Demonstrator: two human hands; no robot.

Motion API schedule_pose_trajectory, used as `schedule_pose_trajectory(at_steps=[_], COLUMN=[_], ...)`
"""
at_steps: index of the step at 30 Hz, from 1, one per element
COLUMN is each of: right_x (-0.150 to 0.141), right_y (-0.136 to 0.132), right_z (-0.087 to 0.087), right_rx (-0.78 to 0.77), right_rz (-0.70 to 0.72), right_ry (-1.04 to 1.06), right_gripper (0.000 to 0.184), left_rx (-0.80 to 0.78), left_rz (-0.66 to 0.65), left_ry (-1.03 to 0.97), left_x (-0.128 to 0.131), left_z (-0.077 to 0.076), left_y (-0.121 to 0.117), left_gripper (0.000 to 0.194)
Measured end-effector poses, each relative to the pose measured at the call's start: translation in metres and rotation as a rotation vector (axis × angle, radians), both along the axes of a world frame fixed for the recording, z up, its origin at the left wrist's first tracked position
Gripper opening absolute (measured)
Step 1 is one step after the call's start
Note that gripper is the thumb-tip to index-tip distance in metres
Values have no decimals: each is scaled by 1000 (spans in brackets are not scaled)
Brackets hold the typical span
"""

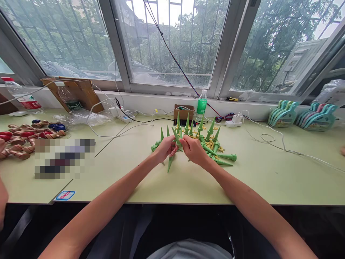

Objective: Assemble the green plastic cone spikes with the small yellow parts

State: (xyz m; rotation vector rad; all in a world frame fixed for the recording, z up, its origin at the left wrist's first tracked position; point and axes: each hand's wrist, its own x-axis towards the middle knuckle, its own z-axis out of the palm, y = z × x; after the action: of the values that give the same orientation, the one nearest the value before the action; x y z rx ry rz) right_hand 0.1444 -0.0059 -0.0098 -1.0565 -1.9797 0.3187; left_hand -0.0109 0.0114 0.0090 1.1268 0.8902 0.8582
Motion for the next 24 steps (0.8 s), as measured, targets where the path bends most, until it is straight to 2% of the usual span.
schedule_pose_trajectory(at_steps=[24], right_x=[-4], right_y=[-6], right_z=[1], right_rx=[18], right_rz=[20], right_ry=[8], right_gripper=[37], left_rx=[24], left_rz=[-50], left_ry=[-40], left_x=[-1], left_z=[-5], left_y=[4], left_gripper=[27])
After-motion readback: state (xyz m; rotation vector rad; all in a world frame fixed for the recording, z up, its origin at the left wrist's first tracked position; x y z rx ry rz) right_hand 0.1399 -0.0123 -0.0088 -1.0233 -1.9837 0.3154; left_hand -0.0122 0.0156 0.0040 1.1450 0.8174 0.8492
